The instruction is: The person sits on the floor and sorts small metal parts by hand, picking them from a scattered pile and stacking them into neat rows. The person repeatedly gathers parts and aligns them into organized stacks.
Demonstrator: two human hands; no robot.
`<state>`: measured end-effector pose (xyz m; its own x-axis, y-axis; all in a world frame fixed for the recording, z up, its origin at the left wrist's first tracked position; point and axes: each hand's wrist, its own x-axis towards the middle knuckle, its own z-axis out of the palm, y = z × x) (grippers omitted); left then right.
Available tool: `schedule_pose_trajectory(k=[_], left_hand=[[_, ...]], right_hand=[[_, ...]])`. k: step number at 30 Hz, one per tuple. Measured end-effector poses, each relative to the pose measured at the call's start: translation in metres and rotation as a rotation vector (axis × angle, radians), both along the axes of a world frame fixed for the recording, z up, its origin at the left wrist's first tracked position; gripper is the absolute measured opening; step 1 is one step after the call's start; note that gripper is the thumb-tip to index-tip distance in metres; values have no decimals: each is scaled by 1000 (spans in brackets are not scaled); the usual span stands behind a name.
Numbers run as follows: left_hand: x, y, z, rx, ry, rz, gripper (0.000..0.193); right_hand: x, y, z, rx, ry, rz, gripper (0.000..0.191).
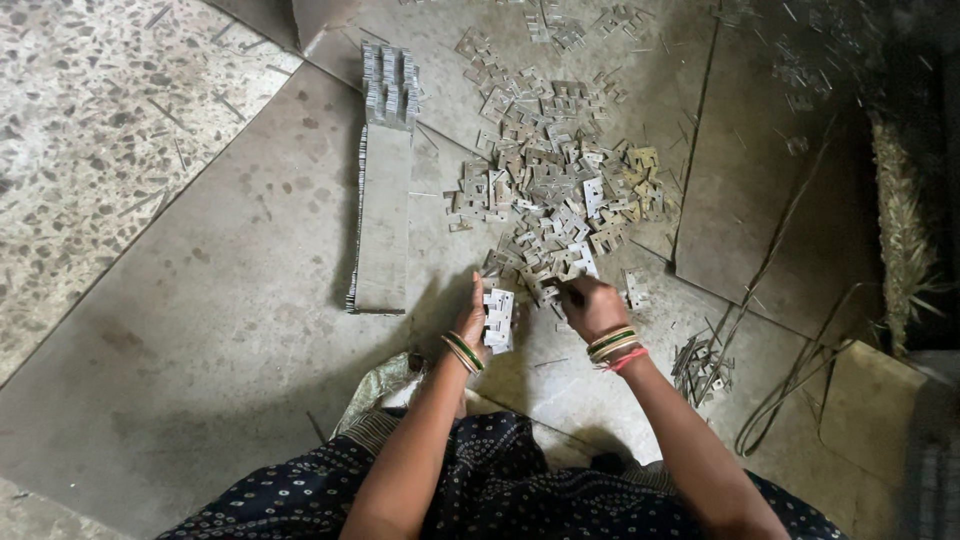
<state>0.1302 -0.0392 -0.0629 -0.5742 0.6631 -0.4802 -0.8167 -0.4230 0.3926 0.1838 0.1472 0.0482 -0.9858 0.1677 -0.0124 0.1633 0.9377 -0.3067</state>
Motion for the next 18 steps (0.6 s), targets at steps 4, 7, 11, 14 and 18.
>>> schedule_pose_trajectory(k=[4,7,11,14,18], left_hand=[[-1,-1,4,43,-44,64,78],[0,-4,11,174,24,57,80],[-3,-6,20,-12,-60,50,82],[-4,-6,17,6,-76,14,87],[-4,-2,6,70,11,10,84]], right_hand=[[-2,-14,-2,-267,133,11,27],[-2,-24,-3,52,55,-15,27],[-2,-33,-5,244,33,6,28],[-1,-36,-6,262,124,58,26],[1,-35,-6,218,-37,82,28]])
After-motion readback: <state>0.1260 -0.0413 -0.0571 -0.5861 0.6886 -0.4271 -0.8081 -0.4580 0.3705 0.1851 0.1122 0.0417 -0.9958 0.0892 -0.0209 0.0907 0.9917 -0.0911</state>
